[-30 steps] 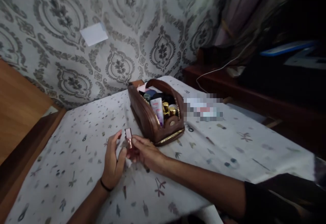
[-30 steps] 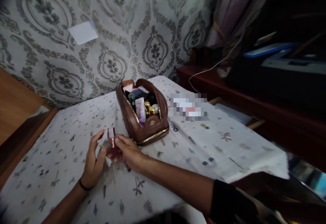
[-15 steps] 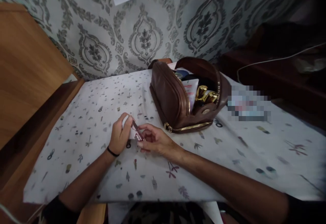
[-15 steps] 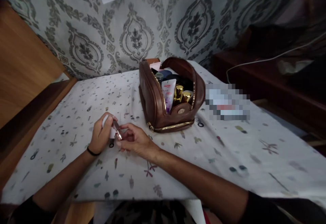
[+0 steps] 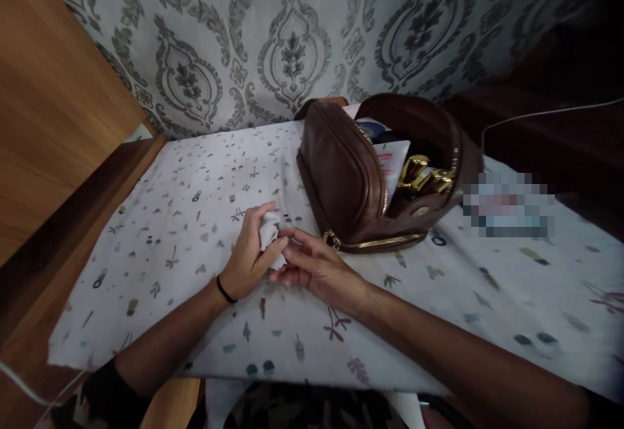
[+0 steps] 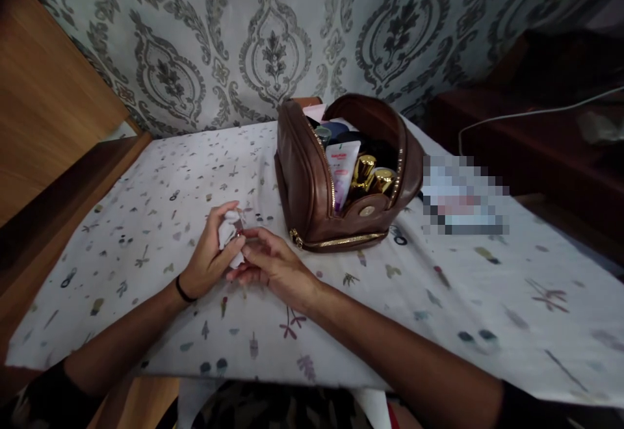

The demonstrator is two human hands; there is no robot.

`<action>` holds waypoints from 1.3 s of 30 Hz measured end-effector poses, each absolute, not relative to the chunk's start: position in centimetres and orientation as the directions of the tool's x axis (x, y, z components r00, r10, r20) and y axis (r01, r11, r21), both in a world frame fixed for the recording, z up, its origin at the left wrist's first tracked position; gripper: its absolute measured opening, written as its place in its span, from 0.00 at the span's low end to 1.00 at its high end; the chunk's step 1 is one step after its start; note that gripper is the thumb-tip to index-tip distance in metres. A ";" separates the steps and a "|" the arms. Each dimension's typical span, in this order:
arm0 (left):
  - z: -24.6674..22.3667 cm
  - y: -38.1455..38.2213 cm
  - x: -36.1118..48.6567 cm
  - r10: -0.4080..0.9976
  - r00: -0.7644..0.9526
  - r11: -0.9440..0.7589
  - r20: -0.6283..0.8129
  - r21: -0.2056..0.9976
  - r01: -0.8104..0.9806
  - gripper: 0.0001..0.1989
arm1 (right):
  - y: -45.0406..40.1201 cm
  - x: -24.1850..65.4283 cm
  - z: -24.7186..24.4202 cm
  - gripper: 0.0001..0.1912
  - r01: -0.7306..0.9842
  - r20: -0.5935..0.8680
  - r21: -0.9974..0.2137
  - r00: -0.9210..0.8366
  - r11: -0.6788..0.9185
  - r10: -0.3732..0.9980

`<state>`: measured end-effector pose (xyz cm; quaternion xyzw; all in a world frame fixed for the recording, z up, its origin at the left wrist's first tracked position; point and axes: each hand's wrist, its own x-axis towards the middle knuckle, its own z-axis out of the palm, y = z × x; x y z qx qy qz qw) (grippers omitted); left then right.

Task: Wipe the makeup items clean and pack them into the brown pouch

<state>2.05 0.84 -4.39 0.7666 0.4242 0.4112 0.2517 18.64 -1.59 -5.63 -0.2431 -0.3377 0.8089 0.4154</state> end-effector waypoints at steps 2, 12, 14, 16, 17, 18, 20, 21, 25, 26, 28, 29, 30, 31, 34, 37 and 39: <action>-4.2 0.9 2.1 0.866 0.289 -0.499 0.407 0.727 0.471 0.19 | -1.7 18.5 -5.6 0.27 -0.463 -0.119 -0.780 -0.552 -0.422 0.825; -4.1 2.5 1.5 0.993 -0.029 -0.107 0.112 0.982 0.153 0.29 | -1.9 18.3 -5.5 0.25 -0.395 -0.150 -0.830 -0.523 -0.394 0.839; -4.2 2.4 1.5 0.992 -0.031 -0.118 0.125 0.979 0.168 0.30 | -1.8 18.4 -5.4 0.25 -0.434 -0.151 -0.804 -0.510 -0.406 0.847; -4.2 2.0 1.6 0.979 0.056 -0.203 0.195 0.956 0.214 0.28 | -1.7 18.6 -5.4 0.23 -0.447 -0.142 -0.797 -0.514 -0.405 0.846; -4.1 1.8 1.6 0.965 0.129 -0.255 0.230 0.939 0.231 0.28 | -1.7 18.6 -5.5 0.22 -0.445 -0.130 -0.803 -0.518 -0.397 0.845; -4.0 1.5 1.7 0.946 0.199 -0.301 0.256 0.922 0.245 0.28 | -1.7 18.6 -5.5 0.21 -0.438 -0.117 -0.812 -0.525 -0.385 0.843; -3.8 1.1 1.8 0.918 0.279 -0.363 0.283 0.883 0.298 0.28 | -1.8 18.5 -5.6 0.21 -0.414 -0.095 -0.834 -0.544 -0.365 0.834; -3.6 1.0 1.8 0.915 0.285 -0.375 0.286 0.864 0.337 0.25 | -1.9 18.5 -5.6 0.20 -0.400 -0.094 -0.844 -0.545 -0.357 0.833; -3.5 1.5 1.5 0.949 0.194 -0.304 0.249 0.885 0.352 0.15 | -2.2 18.3 -5.6 0.20 -0.327 -0.133 -0.882 -0.519 -0.340 0.844; -3.5 1.8 1.4 0.962 0.154 -0.263 0.225 0.911 0.317 0.17 | -2.3 18.3 -5.5 0.19 -0.312 -0.141 -0.888 -0.517 -0.339 0.844; -3.7 2.4 1.2 0.985 0.066 -0.169 0.158 0.959 0.227 0.22 | -2.3 18.3 -5.5 0.20 -0.312 -0.146 -0.885 -0.520 -0.345 0.842; -3.8 2.6 1.1 0.993 0.029 -0.122 0.119 0.975 0.186 0.24 | -2.3 18.3 -5.4 0.21 -0.328 -0.148 -0.875 -0.517 -0.355 0.843; -3.9 2.7 1.1 0.996 -0.001 -0.087 0.089 0.984 0.157 0.26 | -2.2 18.4 -5.4 0.22 -0.350 -0.152 -0.862 -0.512 -0.367 0.845; -3.9 2.8 1.1 0.997 -0.023 -0.074 0.078 0.987 0.143 0.27 | -2.1 18.4 -5.3 0.24 -0.373 -0.160 -0.846 -0.505 -0.381 0.848; -3.9 2.4 1.2 0.993 0.032 -0.119 0.116 0.982 0.149 0.28 | -1.9 18.6 -5.2 0.27 -0.423 -0.184 -0.806 -0.486 -0.415 0.854; -3.7 1.6 1.4 0.956 0.229 -0.229 0.183 0.955 0.190 0.28 | -1.9 18.7 -5.2 0.25 -0.437 -0.159 -0.806 -0.490 -0.399 0.857; -3.6 1.3 1.5 0.935 0.276 -0.300 0.225 0.913 0.274 0.24 | -1.9 18.6 -5.2 0.24 -0.415 -0.142 -0.826 -0.500 -0.380 0.854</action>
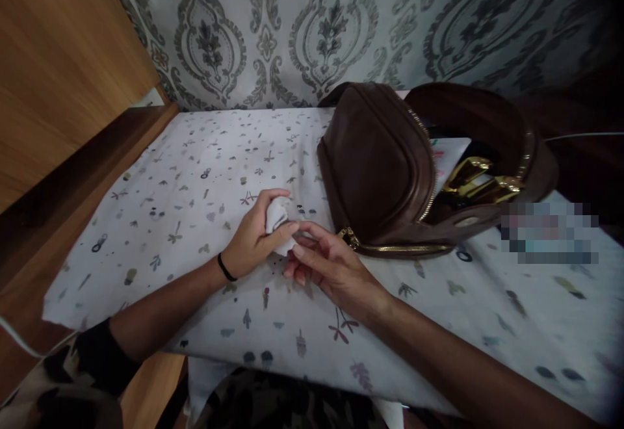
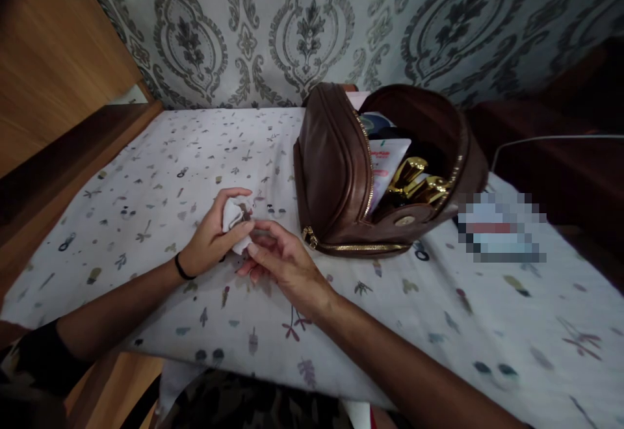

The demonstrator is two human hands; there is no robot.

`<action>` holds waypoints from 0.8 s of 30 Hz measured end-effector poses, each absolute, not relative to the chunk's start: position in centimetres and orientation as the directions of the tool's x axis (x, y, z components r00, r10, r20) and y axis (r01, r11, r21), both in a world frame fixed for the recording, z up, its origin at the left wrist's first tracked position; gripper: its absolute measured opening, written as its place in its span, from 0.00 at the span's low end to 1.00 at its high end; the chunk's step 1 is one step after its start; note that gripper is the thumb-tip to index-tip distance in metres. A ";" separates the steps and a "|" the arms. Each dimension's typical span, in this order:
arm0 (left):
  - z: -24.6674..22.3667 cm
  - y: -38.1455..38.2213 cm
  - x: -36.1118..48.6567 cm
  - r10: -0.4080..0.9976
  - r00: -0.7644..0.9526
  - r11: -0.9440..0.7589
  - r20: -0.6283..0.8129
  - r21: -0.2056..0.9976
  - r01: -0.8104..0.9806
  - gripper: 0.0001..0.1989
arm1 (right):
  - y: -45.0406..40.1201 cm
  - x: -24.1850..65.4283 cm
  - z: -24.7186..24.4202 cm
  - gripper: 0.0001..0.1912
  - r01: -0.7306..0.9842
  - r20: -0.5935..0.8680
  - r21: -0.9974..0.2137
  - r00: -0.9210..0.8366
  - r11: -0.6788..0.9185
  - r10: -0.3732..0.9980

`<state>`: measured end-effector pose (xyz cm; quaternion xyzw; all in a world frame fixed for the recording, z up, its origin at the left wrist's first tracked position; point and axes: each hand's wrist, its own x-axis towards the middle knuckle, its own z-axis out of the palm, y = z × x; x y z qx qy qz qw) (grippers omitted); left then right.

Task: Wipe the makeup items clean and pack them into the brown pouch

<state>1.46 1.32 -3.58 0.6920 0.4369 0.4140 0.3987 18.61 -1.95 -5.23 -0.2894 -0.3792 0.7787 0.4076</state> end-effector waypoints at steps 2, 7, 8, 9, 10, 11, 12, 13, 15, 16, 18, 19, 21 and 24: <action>-3.6 1.4 1.3 0.940 0.234 -0.317 0.246 0.885 0.341 0.16 | -2.1 18.5 -5.3 0.24 -0.375 -0.136 -0.854 -0.506 -0.360 0.851; -4.1 2.4 1.0 0.990 0.085 -0.125 0.112 0.980 0.158 0.23 | -2.1 18.5 -5.3 0.20 -0.322 -0.145 -0.887 -0.487 -0.332 0.861; -4.1 2.5 1.1 0.995 0.066 -0.075 0.069 0.993 0.092 0.25 | -2.1 18.5 -5.3 0.21 -0.332 -0.155 -0.877 -0.487 -0.346 0.860; -4.2 2.6 1.1 0.998 0.051 -0.042 0.040 0.998 0.036 0.26 | -2.0 18.6 -5.3 0.22 -0.348 -0.165 -0.863 -0.491 -0.366 0.856; -4.2 2.6 1.2 0.998 0.046 -0.033 0.033 0.999 0.002 0.27 | -2.0 18.7 -5.2 0.23 -0.367 -0.175 -0.846 -0.494 -0.387 0.852; -4.2 2.5 1.3 0.997 0.055 -0.046 0.046 0.999 -0.010 0.28 | -1.9 18.8 -5.2 0.24 -0.386 -0.181 -0.829 -0.498 -0.404 0.848; -4.2 2.3 1.3 0.994 0.082 -0.074 0.074 0.997 -0.001 0.28 | -1.9 18.8 -5.2 0.25 -0.401 -0.184 -0.816 -0.502 -0.416 0.845; -4.1 2.1 1.4 0.986 0.129 -0.112 0.108 0.993 0.022 0.28 | -1.9 18.8 -5.2 0.25 -0.409 -0.182 -0.810 -0.505 -0.420 0.844; -3.9 1.7 1.5 0.959 0.237 -0.183 0.157 0.979 0.094 0.28 | -1.9 18.8 -5.2 0.24 -0.408 -0.170 -0.814 -0.512 -0.412 0.842; -3.8 1.5 1.5 0.950 0.263 -0.210 0.168 0.968 0.140 0.28 | -1.9 18.8 -5.2 0.24 -0.403 -0.164 -0.819 -0.517 -0.408 0.840; -3.7 1.4 1.4 0.949 0.254 -0.247 0.186 0.940 0.236 0.22 | -2.0 18.7 -5.2 0.25 -0.386 -0.158 -0.828 -0.535 -0.406 0.830; -3.8 1.5 1.3 0.955 0.226 -0.250 0.191 0.930 0.269 0.18 | -2.0 18.7 -5.2 0.25 -0.374 -0.157 -0.832 -0.547 -0.409 0.822; -3.9 1.8 1.1 0.969 0.166 -0.221 0.180 0.936 0.275 0.15 | -2.1 18.7 -5.2 0.26 -0.352 -0.158 -0.840 -0.568 -0.412 0.808; -4.1 2.3 1.0 0.991 0.103 -0.097 0.081 0.981 0.166 0.22 | -2.1 18.7 -5.1 0.23 -0.353 -0.162 -0.834 -0.578 -0.424 0.800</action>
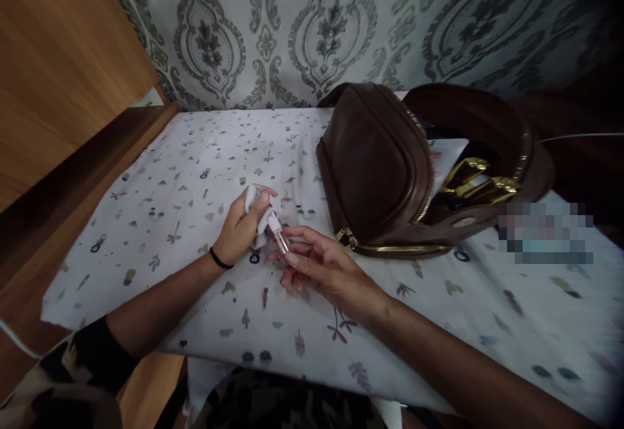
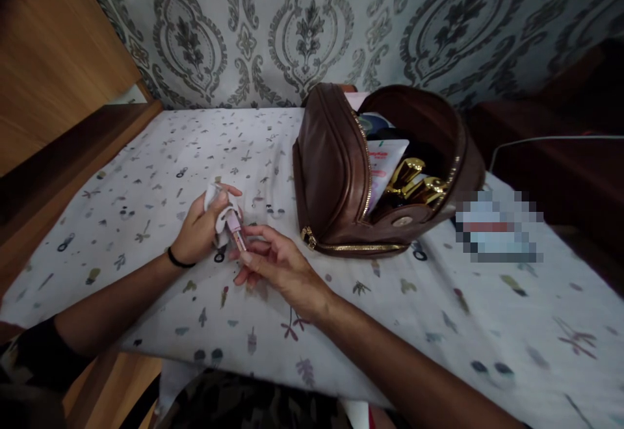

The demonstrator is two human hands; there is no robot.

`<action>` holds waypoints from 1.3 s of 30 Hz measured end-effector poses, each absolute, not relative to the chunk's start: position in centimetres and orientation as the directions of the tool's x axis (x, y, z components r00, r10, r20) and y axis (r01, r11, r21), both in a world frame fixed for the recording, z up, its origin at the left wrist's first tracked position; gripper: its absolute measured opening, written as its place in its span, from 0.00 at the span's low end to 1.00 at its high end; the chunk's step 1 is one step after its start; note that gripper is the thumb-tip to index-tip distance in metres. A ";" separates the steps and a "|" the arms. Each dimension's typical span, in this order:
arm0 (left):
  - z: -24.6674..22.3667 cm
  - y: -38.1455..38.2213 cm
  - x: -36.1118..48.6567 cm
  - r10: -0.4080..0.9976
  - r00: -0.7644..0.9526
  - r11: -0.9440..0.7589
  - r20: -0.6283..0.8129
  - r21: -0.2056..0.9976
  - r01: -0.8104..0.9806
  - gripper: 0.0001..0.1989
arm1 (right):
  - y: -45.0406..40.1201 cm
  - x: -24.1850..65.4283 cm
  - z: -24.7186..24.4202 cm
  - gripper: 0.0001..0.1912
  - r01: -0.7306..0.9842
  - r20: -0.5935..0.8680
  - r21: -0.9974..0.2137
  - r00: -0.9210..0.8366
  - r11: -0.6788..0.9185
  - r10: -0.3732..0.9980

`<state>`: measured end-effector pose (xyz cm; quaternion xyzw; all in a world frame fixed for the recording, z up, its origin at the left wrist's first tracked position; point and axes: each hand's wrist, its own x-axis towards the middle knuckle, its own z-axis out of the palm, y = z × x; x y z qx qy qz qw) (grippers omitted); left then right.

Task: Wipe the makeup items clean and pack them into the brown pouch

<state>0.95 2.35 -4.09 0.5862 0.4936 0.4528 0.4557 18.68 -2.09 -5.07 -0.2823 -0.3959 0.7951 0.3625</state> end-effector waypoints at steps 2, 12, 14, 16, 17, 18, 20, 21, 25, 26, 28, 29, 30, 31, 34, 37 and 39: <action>-4.2 2.6 1.0 0.997 0.076 -0.035 0.027 0.995 0.098 0.26 | -2.1 18.7 -5.0 0.22 -0.384 -0.175 -0.807 -0.569 -0.448 0.803; -4.1 1.7 1.2 0.928 0.355 -0.147 0.117 0.987 0.060 0.29 | -1.9 18.9 -5.1 0.22 -0.449 -0.191 -0.780 -0.492 -0.435 0.850; -4.1 2.0 1.2 0.955 0.272 -0.146 0.113 0.984 0.104 0.20 | -2.0 19.0 -5.0 0.19 -0.406 -0.186 -0.811 -0.502 -0.420 0.845; -4.2 2.3 1.2 0.979 0.193 -0.082 0.066 0.994 0.077 0.21 | -2.0 19.0 -4.8 0.17 -0.372 -0.193 -0.821 -0.533 -0.433 0.824; -4.2 2.5 1.3 0.986 0.166 -0.027 0.022 0.999 0.028 0.23 | -2.0 18.9 -4.8 0.17 -0.368 -0.198 -0.818 -0.542 -0.442 0.817; -4.2 2.7 1.3 0.988 0.151 0.033 -0.028 0.999 -0.034 0.25 | -2.0 18.9 -4.7 0.18 -0.374 -0.202 -0.810 -0.545 -0.451 0.814; -4.2 3.0 1.4 0.985 0.143 0.121 -0.101 0.982 -0.144 0.28 | -1.9 19.0 -4.7 0.22 -0.407 -0.201 -0.787 -0.541 -0.463 0.817; -4.2 3.0 1.4 0.984 0.141 0.131 -0.107 0.977 -0.168 0.29 | -1.9 19.0 -4.7 0.23 -0.425 -0.200 -0.774 -0.538 -0.469 0.819; -4.2 2.3 1.3 0.973 0.224 -0.038 0.051 0.997 -0.062 0.31 | -1.8 19.1 -4.8 0.25 -0.470 -0.197 -0.748 -0.517 -0.469 0.833; -4.1 2.0 1.3 0.957 0.273 -0.099 0.097 0.995 -0.008 0.32 | -1.8 19.1 -4.9 0.24 -0.472 -0.192 -0.750 -0.513 -0.462 0.836; -4.0 1.4 1.3 0.929 0.342 -0.193 0.144 0.974 0.115 0.32 | -1.9 19.1 -4.9 0.23 -0.457 -0.173 -0.771 -0.521 -0.445 0.835; -3.9 1.1 1.3 0.927 0.343 -0.225 0.152 0.957 0.182 0.29 | -1.9 19.0 -4.9 0.22 -0.438 -0.166 -0.785 -0.532 -0.438 0.830; -3.8 1.0 1.3 0.932 0.322 -0.250 0.165 0.937 0.244 0.24 | -2.0 19.0 -5.0 0.22 -0.416 -0.165 -0.799 -0.543 -0.435 0.823; -3.8 1.0 1.3 0.940 0.287 -0.271 0.186 0.917 0.293 0.19 | -2.0 18.9 -5.0 0.21 -0.397 -0.167 -0.810 -0.550 -0.432 0.818; -3.5 1.3 1.3 0.953 0.160 -0.297 0.257 0.896 0.329 0.15 | -2.1 18.8 -5.2 0.23 -0.368 -0.179 -0.822 -0.557 -0.434 0.811; -3.5 1.8 1.4 0.985 0.084 -0.164 0.150 0.970 0.181 0.23 | -2.1 18.7 -5.2 0.23 -0.375 -0.172 -0.822 -0.554 -0.428 0.814; -3.5 1.8 1.6 0.995 0.097 -0.027 0.024 0.999 0.028 0.27 | -2.0 18.7 -5.0 0.22 -0.387 -0.178 -0.819 -0.530 -0.423 0.829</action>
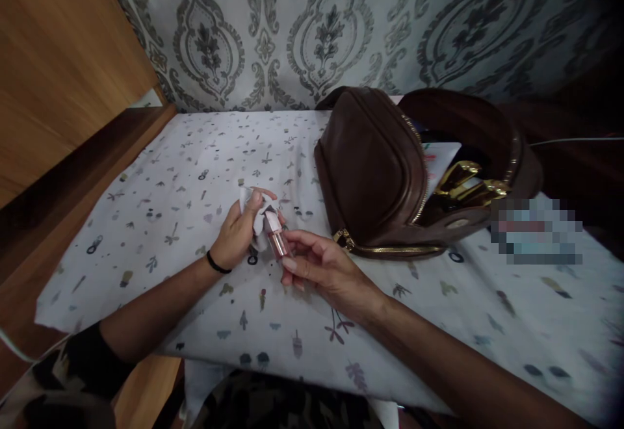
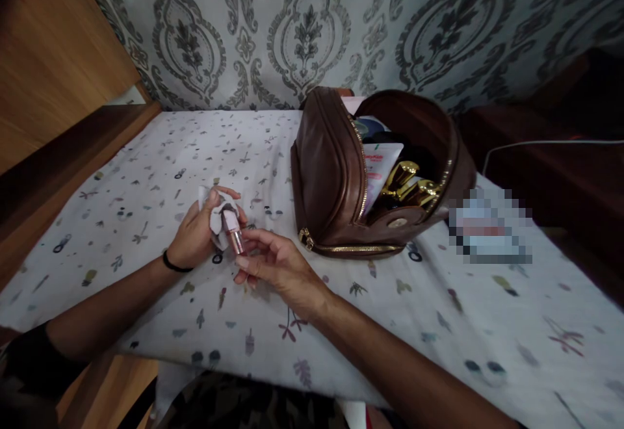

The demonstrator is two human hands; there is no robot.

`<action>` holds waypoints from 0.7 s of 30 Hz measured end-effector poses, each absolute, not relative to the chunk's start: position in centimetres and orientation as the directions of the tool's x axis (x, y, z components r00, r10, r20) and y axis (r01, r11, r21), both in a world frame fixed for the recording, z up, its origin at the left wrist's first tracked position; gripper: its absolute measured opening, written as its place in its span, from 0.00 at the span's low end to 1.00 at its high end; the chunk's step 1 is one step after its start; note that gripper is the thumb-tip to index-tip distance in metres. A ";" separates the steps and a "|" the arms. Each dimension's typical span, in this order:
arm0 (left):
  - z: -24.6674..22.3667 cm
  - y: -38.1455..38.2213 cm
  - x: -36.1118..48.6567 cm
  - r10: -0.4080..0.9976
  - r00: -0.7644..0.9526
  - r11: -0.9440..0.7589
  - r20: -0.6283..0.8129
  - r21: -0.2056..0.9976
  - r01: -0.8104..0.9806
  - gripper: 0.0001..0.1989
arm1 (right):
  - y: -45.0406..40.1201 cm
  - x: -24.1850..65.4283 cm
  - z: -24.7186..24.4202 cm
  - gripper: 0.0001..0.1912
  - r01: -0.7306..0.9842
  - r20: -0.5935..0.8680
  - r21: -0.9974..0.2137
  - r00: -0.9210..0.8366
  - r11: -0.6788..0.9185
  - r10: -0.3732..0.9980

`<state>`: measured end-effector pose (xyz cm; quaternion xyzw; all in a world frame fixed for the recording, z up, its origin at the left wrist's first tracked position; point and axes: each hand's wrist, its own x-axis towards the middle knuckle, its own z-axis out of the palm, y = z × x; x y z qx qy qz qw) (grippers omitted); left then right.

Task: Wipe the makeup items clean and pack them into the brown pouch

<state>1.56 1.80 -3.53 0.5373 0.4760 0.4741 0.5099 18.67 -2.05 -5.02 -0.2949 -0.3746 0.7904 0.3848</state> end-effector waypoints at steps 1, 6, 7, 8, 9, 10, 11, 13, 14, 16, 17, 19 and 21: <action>-3.5 1.7 1.7 0.993 0.119 0.029 -0.025 0.999 -0.038 0.28 | -2.0 18.6 -4.9 0.20 -0.396 -0.182 -0.816 -0.515 -0.421 0.838; -3.2 0.6 2.6 0.904 0.417 0.186 -0.093 0.964 -0.188 0.27 | -1.6 18.6 -4.8 0.19 -0.438 -0.212 -0.805 -0.416 -0.400 0.884; -3.1 0.4 2.7 0.875 0.479 0.179 -0.069 0.966 -0.187 0.26 | -1.5 18.6 -4.9 0.21 -0.453 -0.221 -0.800 -0.387 -0.393 0.895; -3.1 0.3 2.8 0.854 0.518 0.155 -0.041 0.972 -0.179 0.25 | -1.4 18.6 -4.9 0.23 -0.465 -0.228 -0.795 -0.366 -0.389 0.902; -3.0 0.2 2.8 0.842 0.539 0.124 -0.015 0.978 -0.166 0.23 | -1.4 18.6 -5.0 0.25 -0.473 -0.233 -0.791 -0.355 -0.388 0.906; -3.0 0.2 2.8 0.837 0.548 0.097 0.001 0.984 -0.150 0.21 | -1.4 18.6 -5.0 0.27 -0.473 -0.237 -0.789 -0.353 -0.391 0.905; -3.0 0.2 2.7 0.839 0.545 0.076 0.007 0.988 -0.131 0.20 | -1.4 18.6 -5.1 0.27 -0.464 -0.238 -0.793 -0.359 -0.394 0.902; -3.2 0.5 2.3 0.868 0.496 0.034 0.013 0.996 -0.087 0.19 | -1.5 18.6 -5.0 0.26 -0.425 -0.228 -0.820 -0.372 -0.383 0.900; -3.3 0.7 2.1 0.894 0.447 -0.009 0.029 0.999 -0.047 0.20 | -1.6 18.6 -4.9 0.25 -0.403 -0.219 -0.839 -0.365 -0.365 0.905; -3.3 1.2 1.5 0.940 0.326 -0.139 0.100 0.985 0.099 0.19 | -1.8 18.6 -4.7 0.24 -0.363 -0.194 -0.877 -0.330 -0.314 0.924; -3.3 1.4 1.3 0.944 0.297 -0.203 0.140 0.960 0.192 0.18 | -1.9 18.6 -4.5 0.24 -0.349 -0.178 -0.893 -0.308 -0.285 0.934; -3.2 1.8 0.9 0.919 0.358 -0.295 0.167 0.893 0.340 0.16 | -2.1 18.8 -4.3 0.25 -0.335 -0.142 -0.914 -0.268 -0.230 0.953; -3.0 1.9 0.7 0.868 0.480 -0.347 0.129 0.848 0.400 0.16 | -2.2 18.9 -4.2 0.25 -0.332 -0.110 -0.923 -0.254 -0.194 0.961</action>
